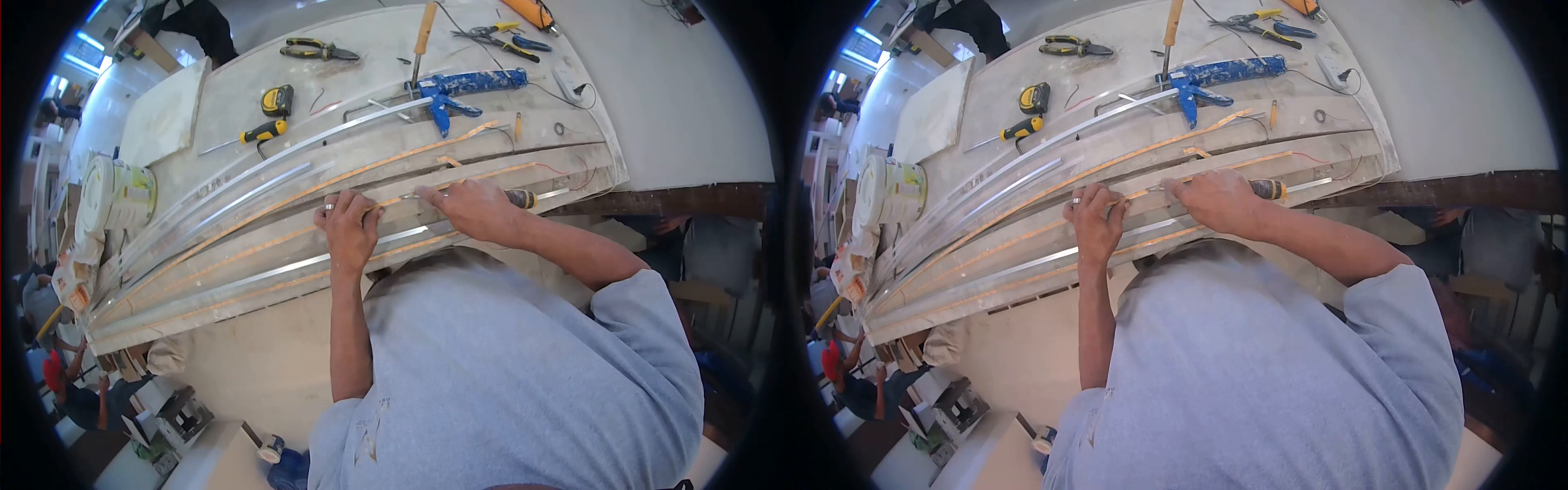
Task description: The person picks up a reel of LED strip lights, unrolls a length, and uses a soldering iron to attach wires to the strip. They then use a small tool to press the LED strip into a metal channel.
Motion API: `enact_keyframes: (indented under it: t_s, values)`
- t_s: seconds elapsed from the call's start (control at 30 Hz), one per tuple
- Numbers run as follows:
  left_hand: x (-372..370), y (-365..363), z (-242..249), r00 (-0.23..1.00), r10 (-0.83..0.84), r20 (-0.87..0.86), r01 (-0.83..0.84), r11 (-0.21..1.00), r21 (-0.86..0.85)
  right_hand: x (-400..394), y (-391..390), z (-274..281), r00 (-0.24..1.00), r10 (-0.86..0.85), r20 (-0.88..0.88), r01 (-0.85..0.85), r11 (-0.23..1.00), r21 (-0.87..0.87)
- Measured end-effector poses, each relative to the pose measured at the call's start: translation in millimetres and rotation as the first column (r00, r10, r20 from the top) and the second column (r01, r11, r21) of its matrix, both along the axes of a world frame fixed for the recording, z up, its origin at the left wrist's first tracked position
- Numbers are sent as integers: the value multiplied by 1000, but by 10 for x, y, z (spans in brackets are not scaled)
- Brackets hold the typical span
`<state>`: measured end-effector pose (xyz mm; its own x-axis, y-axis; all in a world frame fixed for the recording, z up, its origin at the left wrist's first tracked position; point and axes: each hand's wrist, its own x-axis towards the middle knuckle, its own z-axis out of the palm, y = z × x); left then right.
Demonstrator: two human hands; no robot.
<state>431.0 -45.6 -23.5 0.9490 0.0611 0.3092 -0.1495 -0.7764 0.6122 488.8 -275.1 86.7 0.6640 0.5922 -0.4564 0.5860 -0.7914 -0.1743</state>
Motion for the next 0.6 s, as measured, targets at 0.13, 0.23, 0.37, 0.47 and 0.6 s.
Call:
enact_keyframes:
  t_s: [0.13,0.23,0.37,0.47,0.6]
  values:
    - [5,-15,21,1000,22,-12,-22,999,-25,-30,-237,-276,975,115,192,-128,990,57]
    - [14,1,-56,1000,21,5,-20,999,-26,-99,-322,-294,984,49,169,-53,998,19]
    - [12,1,-36,1000,13,1,-13,998,-56,-93,-360,-327,965,81,251,-92,995,32]
    - [28,0,-33,1000,5,2,-5,998,-56,-71,-272,-222,978,50,203,-58,998,29]
    - [-5,14,-32,998,0,-64,-2,999,-35,-15,-177,-134,997,-11,78,14,999,-32]
